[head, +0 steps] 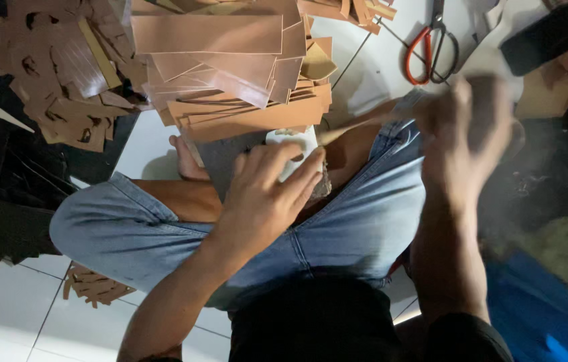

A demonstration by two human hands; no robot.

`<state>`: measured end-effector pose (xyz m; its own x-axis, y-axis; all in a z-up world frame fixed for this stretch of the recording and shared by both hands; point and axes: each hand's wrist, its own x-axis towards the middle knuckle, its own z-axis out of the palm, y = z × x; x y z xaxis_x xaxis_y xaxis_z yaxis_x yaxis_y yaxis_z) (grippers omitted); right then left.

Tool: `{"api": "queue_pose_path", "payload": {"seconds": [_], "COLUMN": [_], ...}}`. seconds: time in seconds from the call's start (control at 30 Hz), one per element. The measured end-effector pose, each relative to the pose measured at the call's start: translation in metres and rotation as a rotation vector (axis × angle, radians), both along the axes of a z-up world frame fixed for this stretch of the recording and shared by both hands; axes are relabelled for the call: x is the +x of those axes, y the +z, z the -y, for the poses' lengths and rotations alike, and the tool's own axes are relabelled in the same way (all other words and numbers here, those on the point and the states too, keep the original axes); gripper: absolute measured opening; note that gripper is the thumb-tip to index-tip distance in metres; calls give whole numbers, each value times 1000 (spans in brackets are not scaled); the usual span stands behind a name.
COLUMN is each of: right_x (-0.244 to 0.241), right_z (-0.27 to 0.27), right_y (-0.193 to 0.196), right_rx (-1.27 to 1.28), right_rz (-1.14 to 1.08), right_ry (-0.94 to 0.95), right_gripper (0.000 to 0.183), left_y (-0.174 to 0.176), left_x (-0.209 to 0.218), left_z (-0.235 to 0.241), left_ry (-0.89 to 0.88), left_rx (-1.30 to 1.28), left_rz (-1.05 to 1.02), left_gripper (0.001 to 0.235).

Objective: The person sits cross-legged on the floor and sands the edges of small rectangular leather pieces using a sanding block. They handle the pieces one at a time, rubbing them against the block and placing them into a growing pile.

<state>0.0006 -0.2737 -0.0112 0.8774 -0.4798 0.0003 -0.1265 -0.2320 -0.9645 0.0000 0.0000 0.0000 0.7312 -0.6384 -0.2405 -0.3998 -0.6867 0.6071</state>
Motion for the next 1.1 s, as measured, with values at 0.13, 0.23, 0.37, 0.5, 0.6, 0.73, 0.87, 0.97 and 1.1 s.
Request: {"api": "queue_pose_path", "payload": {"seconds": [0.13,0.23,0.37,0.5,0.6,0.73,0.87,0.97,1.1], "right_x": [-71,-79,-75,-51,-30,-21,-9,-6,0], "right_z": [-33,-56,-86,-77,-70,-71,-69,-65,-61], "right_y": [27,27,20,15,18,26,37,43,44], "right_rx": [-212,-818,-620,-522,-546,-595,-666,-690,-736], "right_rz": [-45,425,481,159,93,55,62,42,54], "right_ry": [28,815,793,587,622,713,763,804,853], "right_gripper": [24,21,45,21,24,25,25,28,33], "left_y": [16,22,31,31,29,21,20,18,15], "left_x": [-12,-8,-5,0,4,3,3,3,4], "left_z": [12,16,-4,-24,-26,-21,-19,-19,-18], "left_ry": [468,697,395,-6,-111,-28,58,74,112], "left_rx": [-732,-1021,-640,-246,-102,-199,-221,-258,-314], "left_rz": [-495,-1154,-417,334,433,377,351,281,205], "left_gripper": [31,36,31,35,40,33,38,37,34]}}
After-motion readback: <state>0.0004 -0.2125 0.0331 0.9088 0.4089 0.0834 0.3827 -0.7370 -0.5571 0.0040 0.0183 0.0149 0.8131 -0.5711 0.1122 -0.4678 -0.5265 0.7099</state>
